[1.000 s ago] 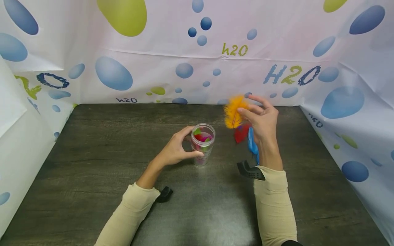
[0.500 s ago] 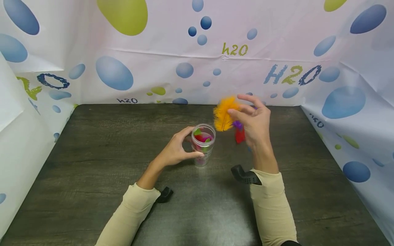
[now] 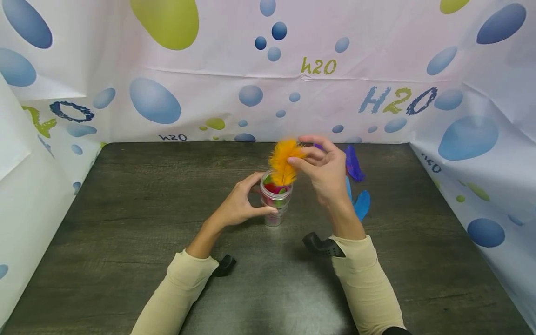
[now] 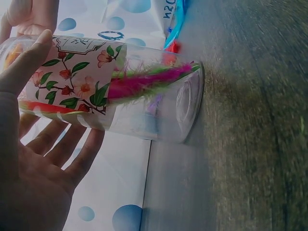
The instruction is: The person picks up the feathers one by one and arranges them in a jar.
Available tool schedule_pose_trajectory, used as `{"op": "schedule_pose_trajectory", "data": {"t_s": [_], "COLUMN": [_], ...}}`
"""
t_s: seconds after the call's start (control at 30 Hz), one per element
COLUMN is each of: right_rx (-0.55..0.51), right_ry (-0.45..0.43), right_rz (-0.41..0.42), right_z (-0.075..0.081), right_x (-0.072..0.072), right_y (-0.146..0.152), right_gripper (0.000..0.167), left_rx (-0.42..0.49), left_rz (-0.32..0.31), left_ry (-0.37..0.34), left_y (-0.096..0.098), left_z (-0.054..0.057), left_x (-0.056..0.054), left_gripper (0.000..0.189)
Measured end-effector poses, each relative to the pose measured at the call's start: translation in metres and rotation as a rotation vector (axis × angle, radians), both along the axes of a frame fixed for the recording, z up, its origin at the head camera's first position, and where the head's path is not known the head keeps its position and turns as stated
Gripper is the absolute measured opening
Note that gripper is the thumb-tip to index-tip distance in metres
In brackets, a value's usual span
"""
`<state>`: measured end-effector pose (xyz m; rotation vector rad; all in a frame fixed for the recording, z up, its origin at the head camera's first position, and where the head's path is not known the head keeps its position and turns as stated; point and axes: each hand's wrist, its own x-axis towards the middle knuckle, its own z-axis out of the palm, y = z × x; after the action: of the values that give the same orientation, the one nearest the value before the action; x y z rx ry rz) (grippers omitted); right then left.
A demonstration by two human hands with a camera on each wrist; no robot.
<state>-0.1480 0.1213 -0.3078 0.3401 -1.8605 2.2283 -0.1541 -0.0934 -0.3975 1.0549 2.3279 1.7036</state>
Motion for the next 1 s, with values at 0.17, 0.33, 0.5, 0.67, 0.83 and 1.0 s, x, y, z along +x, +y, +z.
{"op": "schedule_pose_trajectory", "data": {"t_s": [0.17, 0.33, 0.5, 0.67, 0.83, 1.0], "right_rx": [0.056, 0.104, 0.16, 0.24, 0.345, 0.42], "right_ry": [0.007, 0.024, 0.048, 0.057, 0.066, 0.062], "right_rz": [0.029, 0.053, 0.085, 0.132, 0.159, 0.178], "right_z": [-0.005, -0.01, -0.009, -0.005, -0.001, 0.001], "right_x": [0.004, 0.007, 0.009, 0.01, 0.011, 0.011], "right_y": [-0.004, -0.002, 0.003, 0.012, 0.02, 0.022], "right_gripper": [0.034, 0.035, 0.037, 0.04, 0.046, 0.049], "left_rx": [-0.007, 0.0, -0.003, 0.0, 0.012, 0.015], "left_rz": [0.005, -0.001, -0.003, -0.007, -0.015, -0.011], "left_ry": [0.003, 0.01, 0.007, 0.003, 0.002, 0.01], "left_y": [-0.001, -0.001, -0.001, -0.001, -0.001, -0.001], "left_z": [-0.001, -0.001, -0.002, -0.002, -0.003, -0.001], "left_x": [0.001, 0.001, 0.0, 0.001, 0.001, 0.001], "left_gripper": [0.075, 0.074, 0.077, 0.078, 0.08, 0.077]}}
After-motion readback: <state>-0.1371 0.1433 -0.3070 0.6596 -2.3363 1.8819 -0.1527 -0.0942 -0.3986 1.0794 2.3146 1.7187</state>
